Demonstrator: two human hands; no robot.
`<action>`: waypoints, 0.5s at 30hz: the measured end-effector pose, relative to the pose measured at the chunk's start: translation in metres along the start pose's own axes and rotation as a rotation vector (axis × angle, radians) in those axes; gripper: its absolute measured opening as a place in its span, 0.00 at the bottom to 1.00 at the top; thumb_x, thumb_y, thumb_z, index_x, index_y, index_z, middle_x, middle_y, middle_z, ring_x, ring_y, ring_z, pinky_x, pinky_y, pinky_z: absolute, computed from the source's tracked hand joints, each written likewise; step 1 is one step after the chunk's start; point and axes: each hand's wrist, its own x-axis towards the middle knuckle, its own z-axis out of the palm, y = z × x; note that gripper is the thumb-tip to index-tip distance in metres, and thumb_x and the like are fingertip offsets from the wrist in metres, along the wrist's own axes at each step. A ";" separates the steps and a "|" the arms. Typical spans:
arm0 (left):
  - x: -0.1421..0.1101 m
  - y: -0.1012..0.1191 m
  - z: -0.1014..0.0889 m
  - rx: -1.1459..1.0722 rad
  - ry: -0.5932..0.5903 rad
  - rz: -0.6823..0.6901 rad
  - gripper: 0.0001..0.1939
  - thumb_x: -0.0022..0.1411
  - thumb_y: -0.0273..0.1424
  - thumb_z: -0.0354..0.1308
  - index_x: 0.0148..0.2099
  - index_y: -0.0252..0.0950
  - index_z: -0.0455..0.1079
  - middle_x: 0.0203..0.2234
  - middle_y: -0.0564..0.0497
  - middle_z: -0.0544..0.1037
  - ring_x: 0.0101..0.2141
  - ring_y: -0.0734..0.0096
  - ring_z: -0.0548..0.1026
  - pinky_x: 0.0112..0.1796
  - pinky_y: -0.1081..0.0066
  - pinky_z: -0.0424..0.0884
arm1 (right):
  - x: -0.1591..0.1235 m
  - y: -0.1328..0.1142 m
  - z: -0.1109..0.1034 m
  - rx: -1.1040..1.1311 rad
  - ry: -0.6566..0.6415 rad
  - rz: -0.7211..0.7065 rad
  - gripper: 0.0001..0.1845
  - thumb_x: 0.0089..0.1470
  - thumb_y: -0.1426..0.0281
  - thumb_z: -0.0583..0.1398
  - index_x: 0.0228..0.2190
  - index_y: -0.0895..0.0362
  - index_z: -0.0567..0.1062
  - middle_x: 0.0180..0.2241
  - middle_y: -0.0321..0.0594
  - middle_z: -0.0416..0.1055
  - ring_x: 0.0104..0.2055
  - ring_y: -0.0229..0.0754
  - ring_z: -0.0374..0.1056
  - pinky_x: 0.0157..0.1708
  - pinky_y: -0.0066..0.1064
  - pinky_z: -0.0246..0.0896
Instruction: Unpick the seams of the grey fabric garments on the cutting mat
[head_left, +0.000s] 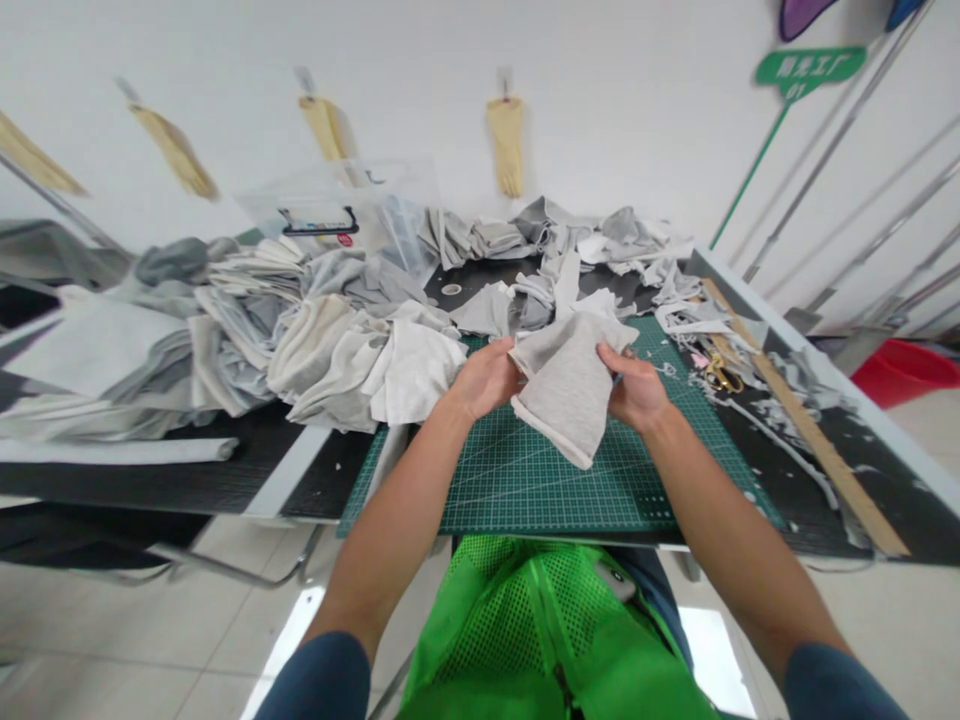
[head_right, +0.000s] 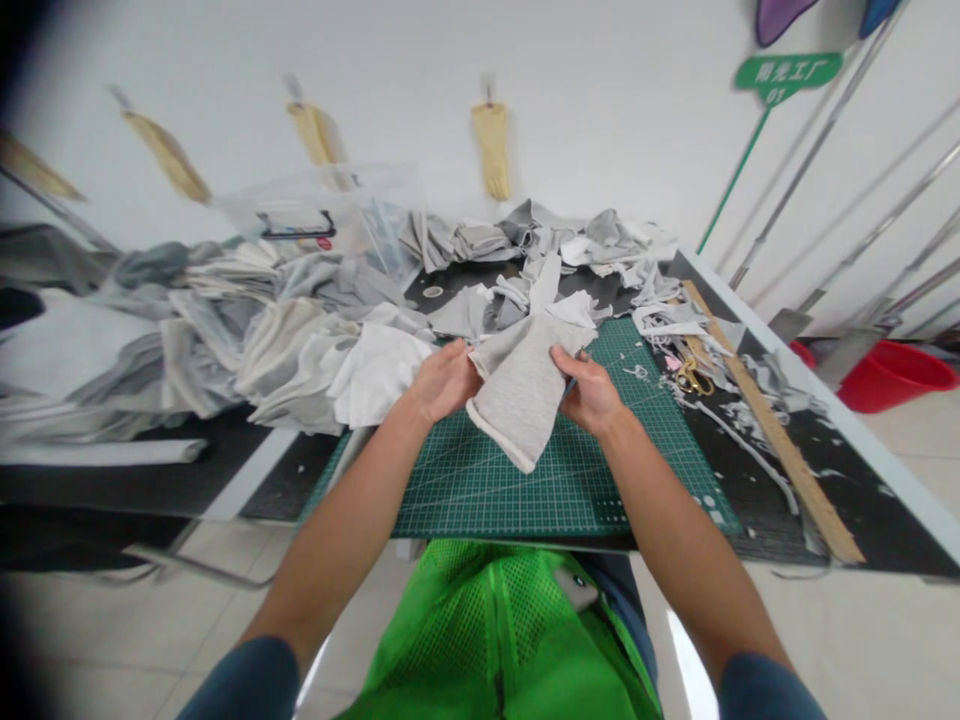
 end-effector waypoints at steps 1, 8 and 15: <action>0.000 0.001 0.001 -0.036 -0.015 -0.021 0.23 0.54 0.44 0.70 0.47 0.34 0.76 0.38 0.40 0.83 0.39 0.54 0.81 0.44 0.57 0.76 | 0.000 -0.001 -0.001 -0.005 -0.008 0.003 0.26 0.45 0.54 0.73 0.43 0.53 0.80 0.42 0.45 0.83 0.50 0.59 0.78 0.48 0.51 0.76; 0.005 -0.003 -0.018 0.124 0.363 0.014 0.44 0.49 0.23 0.70 0.67 0.43 0.60 0.42 0.49 0.79 0.37 0.68 0.78 0.40 0.67 0.74 | 0.011 0.009 -0.011 -0.143 0.081 0.024 0.26 0.39 0.57 0.76 0.38 0.55 0.78 0.35 0.42 0.81 0.34 0.48 0.77 0.36 0.39 0.74; 0.007 -0.008 -0.029 0.452 0.595 0.139 0.45 0.53 0.23 0.67 0.71 0.44 0.57 0.40 0.50 0.77 0.31 0.72 0.73 0.41 0.66 0.73 | 0.025 0.030 -0.025 -0.556 0.327 -0.330 0.38 0.48 0.54 0.70 0.57 0.55 0.71 0.44 0.44 0.77 0.40 0.45 0.72 0.40 0.36 0.69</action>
